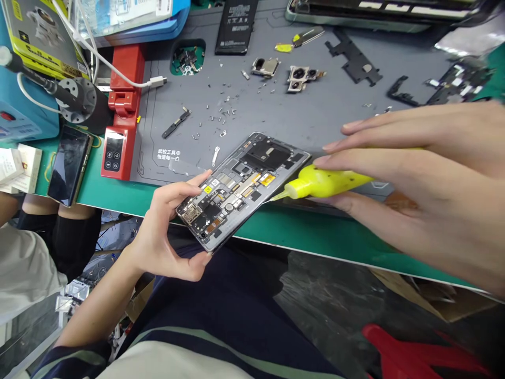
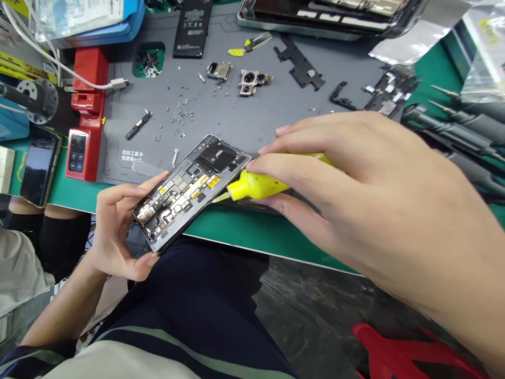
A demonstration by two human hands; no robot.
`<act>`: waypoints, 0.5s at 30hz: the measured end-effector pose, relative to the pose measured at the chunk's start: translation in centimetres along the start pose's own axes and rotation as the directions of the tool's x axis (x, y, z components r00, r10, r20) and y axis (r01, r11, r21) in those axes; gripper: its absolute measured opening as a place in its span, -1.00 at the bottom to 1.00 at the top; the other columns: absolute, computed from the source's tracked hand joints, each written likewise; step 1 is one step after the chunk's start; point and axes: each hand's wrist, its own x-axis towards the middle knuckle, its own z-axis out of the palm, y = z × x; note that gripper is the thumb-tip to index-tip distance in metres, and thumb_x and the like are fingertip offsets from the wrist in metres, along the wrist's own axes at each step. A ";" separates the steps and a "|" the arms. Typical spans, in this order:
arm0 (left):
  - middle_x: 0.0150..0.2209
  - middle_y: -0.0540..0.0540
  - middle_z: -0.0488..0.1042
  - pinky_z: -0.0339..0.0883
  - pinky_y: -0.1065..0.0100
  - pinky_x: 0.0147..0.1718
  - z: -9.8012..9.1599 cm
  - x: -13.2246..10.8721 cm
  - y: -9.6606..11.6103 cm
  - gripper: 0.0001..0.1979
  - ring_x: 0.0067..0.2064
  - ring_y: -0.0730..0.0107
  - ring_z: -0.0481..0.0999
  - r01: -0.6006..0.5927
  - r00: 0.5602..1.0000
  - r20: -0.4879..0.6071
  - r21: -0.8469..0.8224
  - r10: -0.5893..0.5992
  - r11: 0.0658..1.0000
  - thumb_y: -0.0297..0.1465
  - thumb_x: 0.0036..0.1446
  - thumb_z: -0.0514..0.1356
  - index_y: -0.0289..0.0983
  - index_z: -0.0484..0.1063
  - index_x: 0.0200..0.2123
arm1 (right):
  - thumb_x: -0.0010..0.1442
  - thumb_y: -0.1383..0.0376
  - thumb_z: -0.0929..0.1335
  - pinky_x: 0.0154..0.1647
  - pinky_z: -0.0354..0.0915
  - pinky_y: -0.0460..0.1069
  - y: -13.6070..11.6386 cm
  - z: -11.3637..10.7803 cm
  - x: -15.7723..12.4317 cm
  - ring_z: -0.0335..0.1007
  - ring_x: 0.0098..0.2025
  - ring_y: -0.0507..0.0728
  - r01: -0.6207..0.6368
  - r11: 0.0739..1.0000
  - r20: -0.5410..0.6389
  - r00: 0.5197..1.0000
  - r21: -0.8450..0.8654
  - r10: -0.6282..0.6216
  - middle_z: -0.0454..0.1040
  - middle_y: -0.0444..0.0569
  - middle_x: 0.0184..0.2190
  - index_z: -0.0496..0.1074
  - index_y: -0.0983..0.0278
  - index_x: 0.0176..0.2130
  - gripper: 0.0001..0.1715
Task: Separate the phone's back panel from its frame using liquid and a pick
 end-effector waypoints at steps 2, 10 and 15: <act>0.60 -0.52 0.32 0.42 -0.31 0.56 0.0 0.0 0.0 0.25 0.65 -0.45 0.35 -0.010 1.000 -0.001 -0.004 0.010 1.000 -0.34 -0.15 0.68 -0.13 0.16 0.56 | 0.58 0.09 0.48 0.32 0.56 0.40 0.2 0.1 0.1 0.66 0.31 0.45 0.012 1.000 -0.015 1.000 -0.010 -0.012 0.69 0.02 0.16 0.54 0.04 0.19 -0.74; 0.60 -0.59 0.31 0.43 -0.34 0.54 -0.3 0.1 0.1 0.25 0.64 -0.49 0.35 -0.011 1.000 0.026 0.036 0.010 0.999 -0.38 -0.17 0.68 -0.13 0.15 0.54 | 0.57 0.18 0.49 0.26 0.53 0.41 -0.2 0.2 0.2 0.67 0.27 0.48 0.019 1.000 -0.038 0.999 0.018 -0.018 0.69 0.10 0.18 0.56 0.05 0.20 -0.74; 0.60 -0.55 0.32 0.44 -0.31 0.54 -0.3 0.0 0.1 0.27 0.63 -0.47 0.38 -0.001 1.000 0.020 0.039 0.000 0.999 -0.35 -0.17 0.70 -0.11 0.14 0.54 | 0.55 0.24 0.50 0.17 0.56 0.41 -0.3 0.3 0.5 0.70 0.21 0.56 0.091 0.995 -0.043 0.995 -0.032 -0.092 0.68 0.20 0.14 0.56 0.17 0.19 -0.74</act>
